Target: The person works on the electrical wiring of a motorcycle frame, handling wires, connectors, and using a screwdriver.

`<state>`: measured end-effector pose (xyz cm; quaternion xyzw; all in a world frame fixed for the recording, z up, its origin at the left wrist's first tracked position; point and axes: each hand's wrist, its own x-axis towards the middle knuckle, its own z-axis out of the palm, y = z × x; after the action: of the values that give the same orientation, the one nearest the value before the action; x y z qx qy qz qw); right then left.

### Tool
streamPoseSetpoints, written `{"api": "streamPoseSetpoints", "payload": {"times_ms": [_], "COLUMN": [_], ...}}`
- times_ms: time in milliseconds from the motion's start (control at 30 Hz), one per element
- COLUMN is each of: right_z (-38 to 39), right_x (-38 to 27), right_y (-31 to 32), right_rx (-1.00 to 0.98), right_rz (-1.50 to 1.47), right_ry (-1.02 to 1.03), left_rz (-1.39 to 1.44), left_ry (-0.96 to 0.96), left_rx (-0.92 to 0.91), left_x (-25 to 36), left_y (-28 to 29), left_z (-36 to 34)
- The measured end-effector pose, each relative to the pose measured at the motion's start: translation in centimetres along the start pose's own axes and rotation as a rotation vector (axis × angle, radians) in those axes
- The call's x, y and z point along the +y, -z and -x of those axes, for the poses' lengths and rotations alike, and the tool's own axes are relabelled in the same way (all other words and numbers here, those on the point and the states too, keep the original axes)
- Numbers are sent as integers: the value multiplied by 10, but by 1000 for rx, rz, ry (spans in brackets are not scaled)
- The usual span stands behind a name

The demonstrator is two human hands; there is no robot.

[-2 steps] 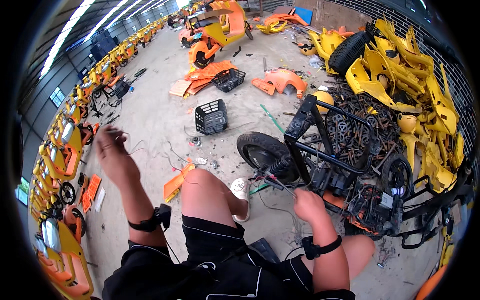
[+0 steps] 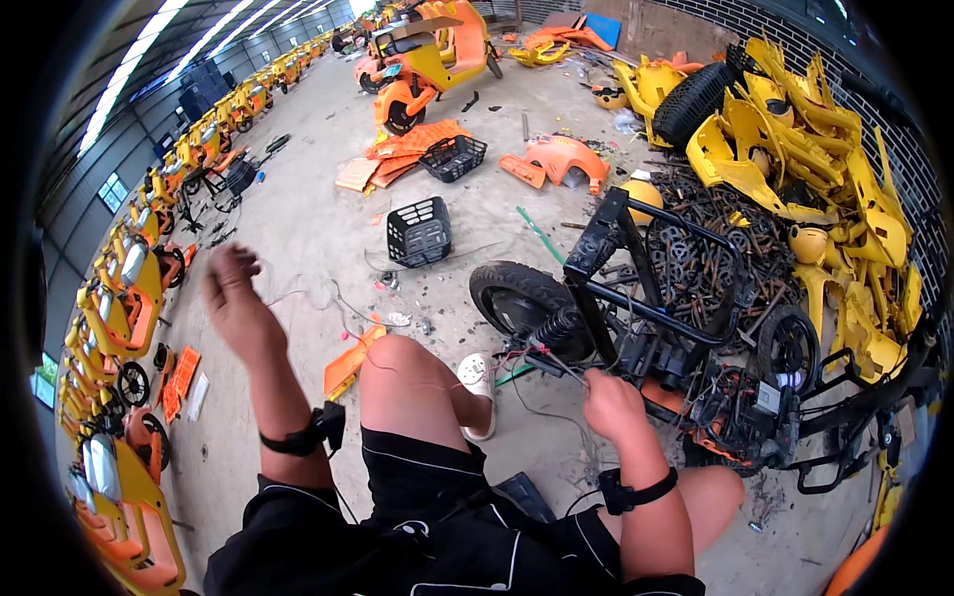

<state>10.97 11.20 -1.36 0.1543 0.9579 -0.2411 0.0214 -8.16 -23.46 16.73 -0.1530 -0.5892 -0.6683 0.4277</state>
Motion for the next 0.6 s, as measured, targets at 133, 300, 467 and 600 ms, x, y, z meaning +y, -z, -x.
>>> {"api": "streamPoseSetpoints", "payload": {"times_ms": [133,300,467,600], "right_z": [-5,-5,-5,-6], "right_x": [-9,-16,-17,-15], "right_y": [-1,14,20,12], "right_rx": [143,239,306,216], "right_rz": [-20,-36,-21,69], "right_ry": [-41,-80,-77,-101], "left_rz": [-216,-92,-254,-268], "left_ry": [53,256,151,279], "left_rx": [-260,-582,-735,-849], "left_x": [-43,-84,-89,-97], "left_y": [-36,-76,-105,-105], "left_z": [13,57,126,157]}}
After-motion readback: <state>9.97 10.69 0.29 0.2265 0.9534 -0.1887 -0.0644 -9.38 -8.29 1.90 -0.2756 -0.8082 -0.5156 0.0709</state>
